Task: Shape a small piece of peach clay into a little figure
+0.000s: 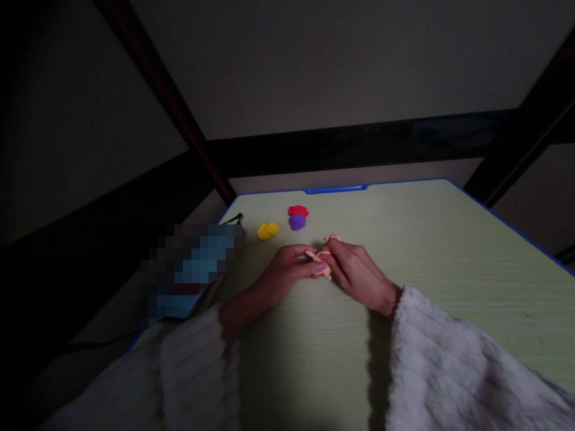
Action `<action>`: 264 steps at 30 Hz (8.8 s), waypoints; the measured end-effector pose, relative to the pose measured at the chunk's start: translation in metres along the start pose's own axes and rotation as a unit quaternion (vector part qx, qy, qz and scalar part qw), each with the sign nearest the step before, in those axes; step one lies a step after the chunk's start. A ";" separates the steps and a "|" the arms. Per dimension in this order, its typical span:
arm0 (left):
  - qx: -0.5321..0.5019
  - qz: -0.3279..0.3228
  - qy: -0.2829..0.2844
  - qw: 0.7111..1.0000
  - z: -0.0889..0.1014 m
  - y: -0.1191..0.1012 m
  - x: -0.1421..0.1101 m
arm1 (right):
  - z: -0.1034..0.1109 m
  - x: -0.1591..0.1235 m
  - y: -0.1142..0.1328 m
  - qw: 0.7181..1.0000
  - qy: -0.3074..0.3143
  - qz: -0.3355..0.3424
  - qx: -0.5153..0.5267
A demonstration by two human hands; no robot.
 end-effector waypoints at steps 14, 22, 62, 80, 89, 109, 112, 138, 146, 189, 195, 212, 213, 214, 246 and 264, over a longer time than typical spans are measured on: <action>0.001 -0.007 -0.025 1.000 0.000 -0.004 -0.001 | 0.007 0.002 -0.005 0.981 -0.104 -0.077 0.142; -0.031 0.004 -0.082 0.996 0.003 -0.005 0.000 | 0.028 0.000 -0.046 0.886 -0.289 -0.166 0.324; 0.052 -0.003 -0.099 0.994 0.005 -0.006 0.003 | 0.010 0.016 -0.025 0.991 -0.108 -0.023 -0.077; 0.078 -0.031 -0.078 0.993 0.002 -0.003 0.006 | -0.005 0.019 -0.020 0.989 -0.064 -0.002 -0.131; 0.030 -0.024 -0.104 0.994 0.005 -0.005 0.005 | 0.018 0.012 -0.051 0.958 -0.256 -0.127 0.039; -0.019 -0.020 -0.136 0.990 0.003 -0.006 0.005 | 0.000 0.022 -0.055 0.985 -0.121 -0.121 0.002; -0.022 -0.036 -0.133 0.990 0.003 -0.008 0.004 | -0.002 0.022 -0.052 0.988 -0.112 -0.096 -0.045; 0.019 -0.148 -0.117 0.982 0.010 -0.018 0.002 | -0.008 0.007 -0.016 0.848 -0.053 -0.219 0.480; -0.014 -0.142 -0.080 0.987 0.008 -0.015 0.002 | -0.009 0.006 -0.019 0.851 -0.060 -0.218 0.474; -0.016 -0.086 -0.129 0.988 0.009 -0.011 0.001 | -0.003 0.006 -0.016 0.921 -0.100 -0.188 0.325; -0.056 -0.085 -0.143 0.985 0.008 -0.012 0.001 | 0.006 0.007 -0.008 0.944 -0.135 -0.099 0.284; -0.098 -0.157 -0.113 0.976 0.006 -0.018 -0.001 | 0.014 -0.001 0.005 0.983 -0.170 0.020 0.071; -0.095 -0.160 -0.115 0.976 0.006 -0.019 -0.002 | 0.013 -0.001 0.008 0.986 -0.153 0.033 0.056; -0.093 -0.162 -0.117 0.975 0.007 -0.019 -0.002 | 0.013 -0.001 0.010 0.989 -0.137 0.044 0.041; -0.102 -0.031 -0.092 0.990 -0.001 -0.011 0.001 | 0.015 0.000 0.006 0.984 -0.161 0.060 0.040; -0.030 -0.063 -0.106 0.992 0.001 -0.014 0.000 | 0.014 0.005 -0.001 0.961 -0.077 0.037 -0.263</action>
Point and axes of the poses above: each hand's wrist, its own x-axis towards the middle knuckle, its own z-axis out of the back of the hand, y = z × x, the point moved 4 cm from there along x, towards the middle knuckle, and after that the axes turned 4 degrees about y, right-handed, at the moved point
